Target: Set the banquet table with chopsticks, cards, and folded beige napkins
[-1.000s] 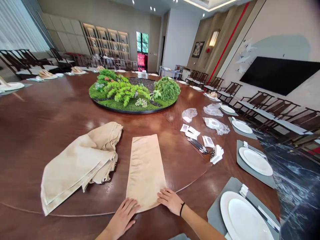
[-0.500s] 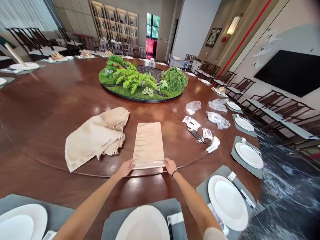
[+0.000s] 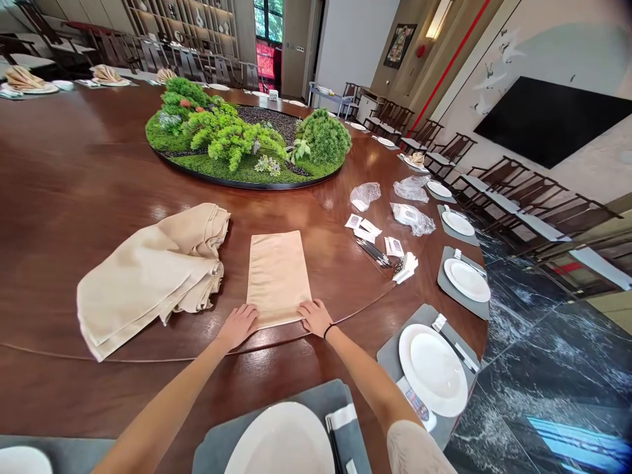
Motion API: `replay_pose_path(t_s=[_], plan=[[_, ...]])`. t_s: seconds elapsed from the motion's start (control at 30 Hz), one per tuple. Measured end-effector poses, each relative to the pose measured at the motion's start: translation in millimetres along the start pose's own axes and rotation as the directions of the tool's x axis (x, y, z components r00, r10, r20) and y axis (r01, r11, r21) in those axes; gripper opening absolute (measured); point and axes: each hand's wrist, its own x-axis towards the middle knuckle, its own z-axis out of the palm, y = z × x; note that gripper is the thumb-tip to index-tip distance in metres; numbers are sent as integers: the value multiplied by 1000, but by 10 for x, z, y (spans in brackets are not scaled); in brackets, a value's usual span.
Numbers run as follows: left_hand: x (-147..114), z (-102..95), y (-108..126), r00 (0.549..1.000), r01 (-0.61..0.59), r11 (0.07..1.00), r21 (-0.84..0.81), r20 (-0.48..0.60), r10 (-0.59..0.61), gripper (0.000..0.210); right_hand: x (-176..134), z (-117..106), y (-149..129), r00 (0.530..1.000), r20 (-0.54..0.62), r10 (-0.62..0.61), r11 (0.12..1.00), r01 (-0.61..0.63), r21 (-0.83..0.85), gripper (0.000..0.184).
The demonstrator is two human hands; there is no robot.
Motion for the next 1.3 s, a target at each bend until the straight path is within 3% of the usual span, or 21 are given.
replay_pose_path(t_s=[0.1,0.23,0.33,0.43,0.5,0.57,0.63,0.7,0.8,0.93,1.03,1.17,1.3], plan=[[34,-63,0,996,-67,998,6,62,67,25,33,29,179,998,10,66,995,-66,80,40],[57,-120,-90,987,0,1000,-31,162,5,23,43,44,327,978,-43,203,922,-176,346,34],[-79,-155,-158,974,112,969,-221,217,-63,24,-60,101,339,943,27,330,752,-280,597,24],[-250,-182,-187,950,251,826,-505,291,-111,26,-195,185,314,917,200,345,510,-362,780,13],[-279,-217,-197,932,323,736,-595,334,-139,26,-226,207,297,907,258,331,430,-389,815,11],[-206,-281,-209,930,310,779,-545,344,-130,18,-182,183,286,911,210,355,488,-373,789,8],[-62,-361,-219,950,180,909,-376,305,-62,6,-83,124,284,924,60,377,659,-314,683,14],[92,-426,-217,968,1,987,-160,249,39,11,28,51,287,945,-80,318,838,-241,489,23],[228,-441,-185,962,-163,985,52,232,147,23,128,-45,287,979,-77,191,966,-174,190,28],[201,-363,-98,949,-129,988,90,300,96,30,83,-130,210,986,22,166,986,-166,6,36],[154,-318,17,965,-52,995,84,260,29,28,24,-152,86,991,45,128,992,-127,-15,49],[191,-266,164,974,-39,988,151,227,4,35,93,-108,5,998,65,15,1000,-15,6,64],[227,-256,155,971,-59,976,212,240,7,36,192,-46,153,997,62,-46,996,40,83,45]])
